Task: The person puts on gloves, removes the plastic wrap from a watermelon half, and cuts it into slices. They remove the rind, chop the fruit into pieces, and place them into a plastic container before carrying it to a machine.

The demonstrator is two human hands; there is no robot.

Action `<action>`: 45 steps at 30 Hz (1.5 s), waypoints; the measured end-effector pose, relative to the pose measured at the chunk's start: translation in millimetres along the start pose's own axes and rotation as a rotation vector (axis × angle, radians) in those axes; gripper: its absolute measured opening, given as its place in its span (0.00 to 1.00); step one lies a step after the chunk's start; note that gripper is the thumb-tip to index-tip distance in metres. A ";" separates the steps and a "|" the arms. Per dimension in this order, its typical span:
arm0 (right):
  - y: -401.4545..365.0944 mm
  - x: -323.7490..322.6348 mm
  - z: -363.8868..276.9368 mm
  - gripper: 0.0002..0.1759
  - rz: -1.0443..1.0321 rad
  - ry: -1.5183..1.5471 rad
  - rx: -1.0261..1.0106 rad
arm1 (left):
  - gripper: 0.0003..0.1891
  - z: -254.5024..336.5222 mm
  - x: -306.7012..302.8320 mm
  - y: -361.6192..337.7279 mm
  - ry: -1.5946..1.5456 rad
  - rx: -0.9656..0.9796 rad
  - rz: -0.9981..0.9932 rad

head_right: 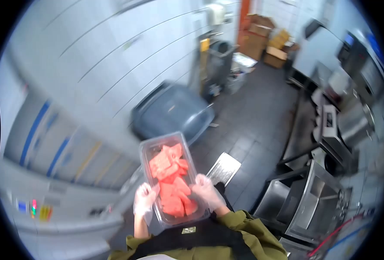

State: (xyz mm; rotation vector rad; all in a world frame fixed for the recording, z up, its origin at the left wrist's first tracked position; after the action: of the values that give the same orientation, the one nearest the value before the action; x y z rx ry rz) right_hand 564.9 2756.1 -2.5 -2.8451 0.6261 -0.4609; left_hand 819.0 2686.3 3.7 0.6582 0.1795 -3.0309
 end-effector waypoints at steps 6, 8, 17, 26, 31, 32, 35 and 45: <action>105.4 -231.0 -120.6 0.13 0.279 -0.005 -0.039 | 0.20 148.3 303.6 69.1 -0.132 0.008 -0.454; 126.3 -283.9 -167.7 0.13 0.374 0.029 -0.091 | 0.18 204.1 377.1 78.2 -0.201 -0.123 -0.622; 301.0 -555.1 -282.5 0.17 0.724 -0.065 -0.192 | 0.07 366.9 750.8 147.3 -0.174 -0.246 -1.184; 410.6 -780.7 -559.2 0.09 1.093 -0.784 -0.637 | 0.09 540.3 1034.7 240.4 -0.198 -0.200 -1.295; 423.0 -820.1 -769.8 0.15 1.497 -1.672 -1.145 | 0.09 611.9 1168.6 299.7 -0.214 -0.148 -1.281; 433.0 -836.6 -797.1 0.16 1.541 -1.757 -1.171 | 0.10 619.9 1196.4 313.9 -0.207 -0.109 -1.271; 464.3 -870.4 -855.7 0.17 1.743 -2.079 -1.129 | 0.12 626.4 1281.6 364.6 -0.274 -0.095 -1.190; 542.5 -914.6 -871.7 0.19 2.096 -2.228 -0.871 | 0.10 727.0 1405.1 442.1 -0.170 -0.037 -1.259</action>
State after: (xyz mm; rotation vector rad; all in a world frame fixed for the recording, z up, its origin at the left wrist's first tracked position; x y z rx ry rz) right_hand -723.5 2567.1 439.2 -0.0715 -1.8797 -2.4801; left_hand -732.3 2146.7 30.6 0.3023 0.9636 -4.1893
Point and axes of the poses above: each hand's wrist, its own y-axis towards the middle knuckle, its own x-axis out of the palm, z = x × y, the point moved 8 cm from there along y, towards the middle knuckle, and after that the axes turned 10 degrees about z, right-handed, at the moved point
